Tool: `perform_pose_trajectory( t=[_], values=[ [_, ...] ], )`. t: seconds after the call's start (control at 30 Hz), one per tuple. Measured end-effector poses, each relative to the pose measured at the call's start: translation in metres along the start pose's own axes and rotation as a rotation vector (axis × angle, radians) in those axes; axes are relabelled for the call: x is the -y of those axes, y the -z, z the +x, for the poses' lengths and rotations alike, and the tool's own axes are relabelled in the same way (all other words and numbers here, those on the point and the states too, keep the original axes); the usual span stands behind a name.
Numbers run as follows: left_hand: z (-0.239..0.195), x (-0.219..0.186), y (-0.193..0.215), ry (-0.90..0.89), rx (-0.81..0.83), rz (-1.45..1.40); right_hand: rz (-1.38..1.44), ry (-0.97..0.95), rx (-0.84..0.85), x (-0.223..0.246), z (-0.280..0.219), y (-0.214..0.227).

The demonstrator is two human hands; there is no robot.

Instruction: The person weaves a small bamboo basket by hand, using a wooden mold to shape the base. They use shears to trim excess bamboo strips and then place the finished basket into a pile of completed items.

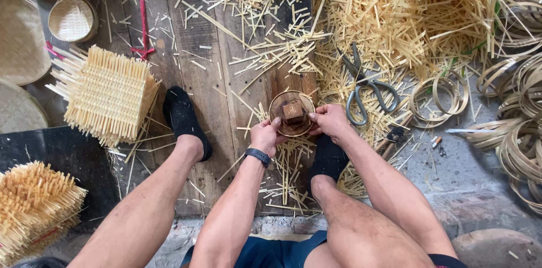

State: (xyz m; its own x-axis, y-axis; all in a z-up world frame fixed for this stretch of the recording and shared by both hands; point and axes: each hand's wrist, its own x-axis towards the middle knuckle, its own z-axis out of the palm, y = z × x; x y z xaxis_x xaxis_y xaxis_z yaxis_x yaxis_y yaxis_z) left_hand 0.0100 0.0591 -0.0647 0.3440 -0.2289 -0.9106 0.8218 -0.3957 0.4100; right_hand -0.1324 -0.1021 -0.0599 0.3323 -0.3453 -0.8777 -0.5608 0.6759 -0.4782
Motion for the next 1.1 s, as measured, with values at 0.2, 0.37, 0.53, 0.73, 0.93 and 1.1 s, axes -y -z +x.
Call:
perform_pose_trajectory(
  t=[0.2,0.37,0.53,0.73,0.93,1.1],
  values=[
    [-0.031,-0.033,-0.004,-0.254,-0.108,0.591,-0.328,0.293,-0.031,0.015,-0.029,0.001],
    [-0.070,-0.058,-0.023,-0.764,0.089,0.500,-0.217,0.216,0.156,0.032,-0.062,-0.012],
    [-0.071,-0.049,-0.047,-0.833,0.055,0.441,-0.134,0.301,0.003,0.013,-0.051,-0.031],
    [-0.005,-0.037,-0.013,-0.825,-0.079,0.601,0.341,0.283,0.313,-0.004,-0.046,-0.003],
    [0.023,-0.137,0.038,-0.756,-0.205,0.656,0.448,0.242,0.315,-0.006,-0.057,0.014],
    [-0.051,-0.242,0.031,-0.568,0.130,-0.267,0.416,0.269,0.278,-0.009,-0.051,0.012]
  ],
)
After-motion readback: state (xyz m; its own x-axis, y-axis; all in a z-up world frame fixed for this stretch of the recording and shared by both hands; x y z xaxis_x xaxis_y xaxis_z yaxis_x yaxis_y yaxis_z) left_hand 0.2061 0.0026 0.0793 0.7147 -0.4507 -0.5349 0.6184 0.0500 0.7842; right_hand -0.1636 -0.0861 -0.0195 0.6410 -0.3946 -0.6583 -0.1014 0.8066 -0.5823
